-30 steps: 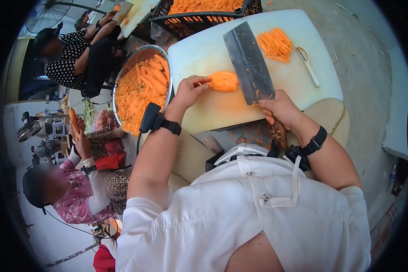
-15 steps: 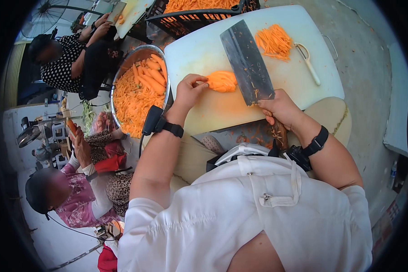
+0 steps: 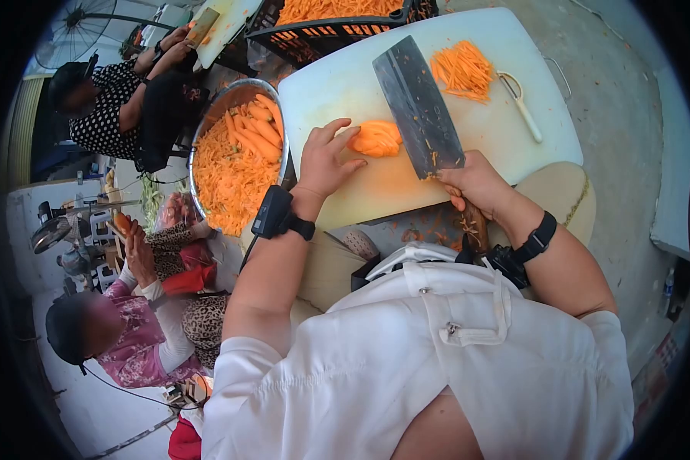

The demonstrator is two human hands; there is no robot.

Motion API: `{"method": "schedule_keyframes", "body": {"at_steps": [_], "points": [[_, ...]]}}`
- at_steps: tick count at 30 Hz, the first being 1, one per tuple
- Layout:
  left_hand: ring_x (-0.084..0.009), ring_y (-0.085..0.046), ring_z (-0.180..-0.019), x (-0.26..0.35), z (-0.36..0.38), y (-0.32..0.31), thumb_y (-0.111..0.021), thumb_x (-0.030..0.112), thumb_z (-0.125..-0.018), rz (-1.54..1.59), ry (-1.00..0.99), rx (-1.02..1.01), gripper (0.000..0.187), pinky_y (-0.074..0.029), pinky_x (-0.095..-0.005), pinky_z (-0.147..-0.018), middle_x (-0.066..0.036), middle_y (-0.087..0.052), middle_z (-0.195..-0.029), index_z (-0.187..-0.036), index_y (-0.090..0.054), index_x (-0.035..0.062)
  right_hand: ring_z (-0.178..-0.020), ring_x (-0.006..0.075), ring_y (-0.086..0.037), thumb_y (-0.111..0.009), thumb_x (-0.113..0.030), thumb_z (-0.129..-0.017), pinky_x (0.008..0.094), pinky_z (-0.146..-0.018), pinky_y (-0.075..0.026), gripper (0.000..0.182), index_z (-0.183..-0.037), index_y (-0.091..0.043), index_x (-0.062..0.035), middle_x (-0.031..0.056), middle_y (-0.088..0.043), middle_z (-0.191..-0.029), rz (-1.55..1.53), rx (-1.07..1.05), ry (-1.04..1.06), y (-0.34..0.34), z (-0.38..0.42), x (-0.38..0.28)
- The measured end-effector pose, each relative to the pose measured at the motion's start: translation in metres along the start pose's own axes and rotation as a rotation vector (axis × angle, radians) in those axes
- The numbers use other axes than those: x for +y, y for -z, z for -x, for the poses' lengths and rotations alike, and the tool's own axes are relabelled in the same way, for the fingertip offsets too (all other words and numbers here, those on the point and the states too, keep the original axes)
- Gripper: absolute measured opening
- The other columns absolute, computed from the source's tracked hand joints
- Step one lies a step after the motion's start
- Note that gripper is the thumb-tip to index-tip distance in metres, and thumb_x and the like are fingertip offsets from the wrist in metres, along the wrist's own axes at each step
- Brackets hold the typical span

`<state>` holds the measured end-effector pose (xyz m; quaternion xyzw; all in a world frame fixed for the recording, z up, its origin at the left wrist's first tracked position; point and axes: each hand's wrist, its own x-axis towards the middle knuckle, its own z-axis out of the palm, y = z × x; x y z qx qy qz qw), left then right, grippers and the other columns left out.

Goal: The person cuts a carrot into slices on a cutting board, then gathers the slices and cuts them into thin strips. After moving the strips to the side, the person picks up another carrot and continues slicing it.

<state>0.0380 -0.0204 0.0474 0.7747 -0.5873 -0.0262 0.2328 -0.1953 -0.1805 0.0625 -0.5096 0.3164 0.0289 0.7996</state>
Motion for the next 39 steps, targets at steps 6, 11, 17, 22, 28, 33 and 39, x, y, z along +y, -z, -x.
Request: {"method": "schedule_keyframes", "body": {"at_steps": [6, 11, 17, 22, 28, 33, 39], "points": [[-0.0292, -0.043, -0.117, 0.015, -0.014, -0.015, -0.078, 0.035, -0.058, -0.12, -0.14, -0.05, 0.068, -0.031, -0.0404, -0.099, -0.005, -0.048, -0.128, -0.117, -0.055, 0.0097, -0.037, 0.0111, -0.044, -0.051, -0.005, -0.081, 0.0262, -0.036, -0.036, 0.01, -0.078, -0.055, 0.0038, 0.0022, -0.048, -0.055, 0.148, 0.063, 0.012, -0.001, 0.0, -0.002], [-0.0292, -0.043, -0.117, 0.01, -0.022, -0.037, -0.074, 0.04, -0.061, -0.069, -0.191, -0.064, 0.067, -0.032, -0.0405, -0.098, -0.006, -0.051, -0.124, -0.116, -0.055, 0.0078, -0.037, 0.0112, -0.045, -0.05, -0.004, -0.08, 0.0266, -0.036, -0.036, 0.011, -0.079, -0.055, 0.0061, 0.0038, -0.05, -0.057, 0.224, 0.081, 0.011, 0.002, -0.003, 0.003], [-0.027, -0.048, -0.105, 0.012, -0.023, -0.043, -0.074, 0.039, -0.062, -0.013, -0.141, -0.005, 0.059, -0.038, -0.0385, -0.091, -0.005, -0.056, -0.111, -0.111, -0.059, 0.0105, -0.037, 0.0112, -0.045, -0.05, -0.003, -0.079, 0.0263, -0.036, -0.036, 0.011, -0.077, -0.055, 0.0058, 0.0031, -0.049, -0.057, 0.18, 0.102, -0.025, -0.003, -0.002, -0.003], [-0.0252, -0.049, -0.1, 0.016, -0.022, -0.045, -0.073, 0.038, -0.063, -0.005, -0.118, 0.029, 0.049, -0.039, -0.038, -0.088, -0.004, -0.056, -0.103, -0.103, -0.063, 0.0121, -0.037, 0.0112, -0.045, -0.05, -0.002, -0.079, 0.0265, -0.036, -0.036, 0.009, -0.076, -0.054, 0.0054, 0.0029, -0.048, -0.055, 0.195, 0.109, -0.024, -0.002, -0.004, -0.001], [-0.0244, -0.05, -0.093, 0.018, -0.017, -0.048, -0.073, 0.036, -0.065, -0.003, -0.089, 0.054, 0.039, -0.041, -0.0369, -0.085, -0.004, -0.056, -0.096, -0.095, -0.065, 0.0126, -0.036, 0.0116, -0.045, -0.05, -0.004, -0.08, 0.0273, -0.037, -0.037, 0.012, -0.074, -0.055, 0.0046, 0.0028, -0.048, -0.051, 0.233, 0.083, 0.012, -0.001, -0.004, 0.001], [-0.0249, -0.051, -0.091, 0.018, -0.012, -0.049, -0.073, 0.037, -0.064, -0.011, -0.089, 0.084, 0.042, -0.041, -0.037, -0.084, -0.004, -0.056, -0.096, -0.097, -0.064, 0.0128, -0.037, 0.0129, -0.048, -0.051, -0.008, -0.081, 0.0288, -0.038, -0.039, 0.019, -0.067, -0.054, 0.004, 0.005, -0.05, -0.048, 0.402, 0.081, 0.031, 0.002, -0.008, 0.005], [-0.0287, -0.045, -0.106, 0.028, -0.006, -0.023, -0.076, 0.036, -0.06, -0.063, -0.135, 0.181, 0.06, -0.037, -0.0403, -0.091, -0.006, -0.052, -0.111, -0.112, -0.058, 0.0141, -0.039, 0.018, -0.054, -0.051, -0.009, -0.079, 0.0315, -0.041, -0.043, 0.018, -0.07, -0.057, 0.0053, 0.0098, -0.053, -0.049, 0.566, 0.124, 0.022, 0.005, -0.011, 0.004]]}}
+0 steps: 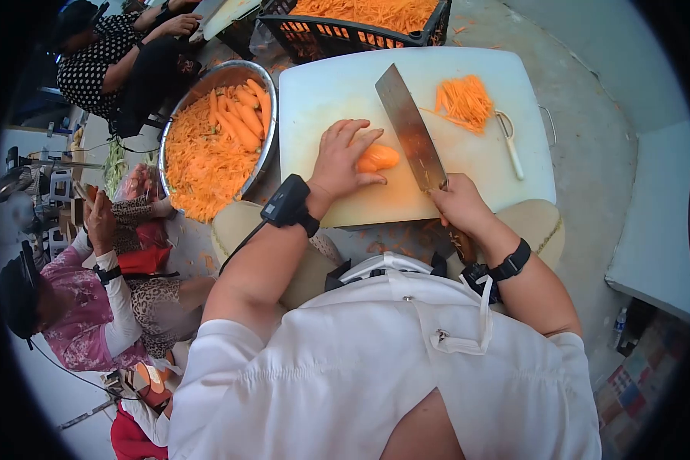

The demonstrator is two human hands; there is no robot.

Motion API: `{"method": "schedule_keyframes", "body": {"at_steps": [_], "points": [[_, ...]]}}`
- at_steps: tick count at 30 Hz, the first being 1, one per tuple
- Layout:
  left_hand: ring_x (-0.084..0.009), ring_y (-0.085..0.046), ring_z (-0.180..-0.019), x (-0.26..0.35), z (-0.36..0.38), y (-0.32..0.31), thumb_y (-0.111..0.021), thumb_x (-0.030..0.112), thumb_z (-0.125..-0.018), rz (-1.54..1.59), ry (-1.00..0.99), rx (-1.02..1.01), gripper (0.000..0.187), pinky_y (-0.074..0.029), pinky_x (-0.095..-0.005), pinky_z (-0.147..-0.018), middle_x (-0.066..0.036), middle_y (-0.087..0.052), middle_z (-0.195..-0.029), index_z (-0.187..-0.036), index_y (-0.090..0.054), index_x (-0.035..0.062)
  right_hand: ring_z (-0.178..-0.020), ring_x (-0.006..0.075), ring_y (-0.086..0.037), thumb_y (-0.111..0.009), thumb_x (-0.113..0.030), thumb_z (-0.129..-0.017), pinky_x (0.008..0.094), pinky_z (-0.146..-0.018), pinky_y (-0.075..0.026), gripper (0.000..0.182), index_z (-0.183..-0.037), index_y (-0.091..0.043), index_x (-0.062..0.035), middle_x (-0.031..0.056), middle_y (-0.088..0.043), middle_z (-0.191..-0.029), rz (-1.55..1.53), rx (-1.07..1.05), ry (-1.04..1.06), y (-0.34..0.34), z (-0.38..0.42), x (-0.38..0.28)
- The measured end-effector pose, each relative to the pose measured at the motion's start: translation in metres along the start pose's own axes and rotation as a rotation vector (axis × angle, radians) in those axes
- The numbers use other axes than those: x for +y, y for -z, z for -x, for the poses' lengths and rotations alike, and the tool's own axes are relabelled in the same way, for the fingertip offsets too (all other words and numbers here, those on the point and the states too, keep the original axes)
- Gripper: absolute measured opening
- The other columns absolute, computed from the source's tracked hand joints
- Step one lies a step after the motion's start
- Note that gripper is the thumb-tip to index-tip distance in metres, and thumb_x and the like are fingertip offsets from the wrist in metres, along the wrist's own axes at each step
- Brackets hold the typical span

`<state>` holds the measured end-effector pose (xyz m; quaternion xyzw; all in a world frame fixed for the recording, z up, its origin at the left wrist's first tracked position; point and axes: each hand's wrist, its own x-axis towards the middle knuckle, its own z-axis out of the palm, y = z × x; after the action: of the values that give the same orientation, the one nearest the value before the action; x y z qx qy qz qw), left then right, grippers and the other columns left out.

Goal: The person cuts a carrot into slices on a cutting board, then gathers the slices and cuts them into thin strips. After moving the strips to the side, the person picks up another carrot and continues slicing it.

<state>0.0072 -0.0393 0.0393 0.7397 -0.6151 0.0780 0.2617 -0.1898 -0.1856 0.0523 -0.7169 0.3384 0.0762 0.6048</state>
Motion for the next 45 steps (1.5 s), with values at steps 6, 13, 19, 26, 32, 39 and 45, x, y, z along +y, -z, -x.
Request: {"method": "schedule_keyframes", "body": {"at_steps": [6, 13, 19, 26, 32, 39, 45], "points": [[-0.0291, -0.044, -0.107, -0.005, 0.023, 0.005, -0.079, 0.021, -0.055, 0.119, 0.105, -0.038, 0.052, -0.037, -0.0411, -0.092, -0.006, -0.051, -0.11, -0.102, -0.058, 0.0117, -0.059, 0.0326, -0.061, -0.052, -0.012, -0.077, 0.0398, -0.059, -0.049, 0.021, -0.075, -0.058, 0.0073, 0.0215, -0.058, -0.062, 0.332, 0.047, 0.069, 0.008, 0.002, -0.022], [-0.0289, -0.048, -0.099, -0.003, 0.03, -0.01, -0.072, 0.008, -0.063, 0.179, 0.021, 0.046, 0.033, -0.041, -0.0387, -0.086, -0.007, -0.054, -0.101, -0.093, -0.058, 0.0073, -0.079, 0.0386, -0.06, -0.053, -0.016, -0.077, 0.0436, -0.073, -0.048, 0.021, -0.081, -0.062, 0.0021, 0.0246, -0.061, -0.081, 0.799, 0.058, 0.13, 0.007, -0.009, -0.048], [-0.0303, -0.05, -0.098, -0.012, 0.032, -0.015, -0.071, 0.007, -0.064, 0.239, 0.019, 0.129, 0.033, -0.043, -0.0378, -0.085, -0.009, -0.055, -0.102, -0.095, -0.059, 0.0062, -0.078, 0.0377, -0.06, -0.051, -0.016, -0.078, 0.0436, -0.072, -0.048, 0.021, -0.082, -0.062, 0.0009, 0.0229, -0.062, -0.081, 0.972, -0.054, 0.114, 0.002, -0.004, -0.065], [-0.0309, -0.05, -0.099, -0.012, 0.032, 0.002, -0.076, 0.013, -0.06, 0.14, 0.082, 0.151, 0.044, -0.043, -0.0396, -0.087, -0.011, -0.051, -0.108, -0.1, -0.059, 0.0065, -0.077, 0.0376, -0.06, -0.051, -0.015, -0.077, 0.0438, -0.072, -0.048, 0.02, -0.081, -0.063, 0.0006, 0.0228, -0.062, -0.08, 0.991, -0.041, 0.095, 0.004, -0.009, -0.065], [-0.0296, -0.05, -0.099, -0.016, 0.042, 0.012, -0.078, 0.015, -0.057, 0.193, 0.334, 0.028, 0.053, -0.042, -0.0387, -0.087, -0.01, -0.049, -0.107, -0.104, -0.055, 0.0066, -0.077, 0.0376, -0.06, -0.051, -0.016, -0.077, 0.0439, -0.072, -0.048, 0.02, -0.082, -0.062, 0.0004, 0.0229, -0.061, -0.079, 0.965, -0.059, 0.082, 0.009, -0.015, -0.065], [-0.0321, -0.055, -0.088, -0.021, 0.049, 0.014, -0.078, 0.01, -0.057, 0.377, 0.437, -0.019, 0.05, -0.047, -0.0356, -0.076, -0.013, -0.051, -0.1, -0.1, -0.053, 0.0034, -0.077, 0.0386, -0.059, -0.051, -0.016, -0.077, 0.0441, -0.073, -0.048, 0.021, -0.08, -0.062, 0.0013, 0.0235, -0.061, -0.079, 0.961, -0.048, 0.09, 0.009, -0.016, -0.064], [-0.0323, -0.055, -0.084, -0.027, 0.055, 0.01, -0.074, 0.008, -0.062, 0.382, 0.394, -0.016, 0.041, -0.047, -0.037, -0.073, -0.014, -0.055, -0.088, -0.097, -0.054, 0.0029, -0.076, 0.0388, -0.059, -0.051, -0.016, -0.077, 0.0442, -0.073, -0.048, 0.021, -0.08, -0.062, 0.0021, 0.024, -0.061, -0.078, 0.957, -0.042, 0.098, 0.008, -0.015, -0.064]]}}
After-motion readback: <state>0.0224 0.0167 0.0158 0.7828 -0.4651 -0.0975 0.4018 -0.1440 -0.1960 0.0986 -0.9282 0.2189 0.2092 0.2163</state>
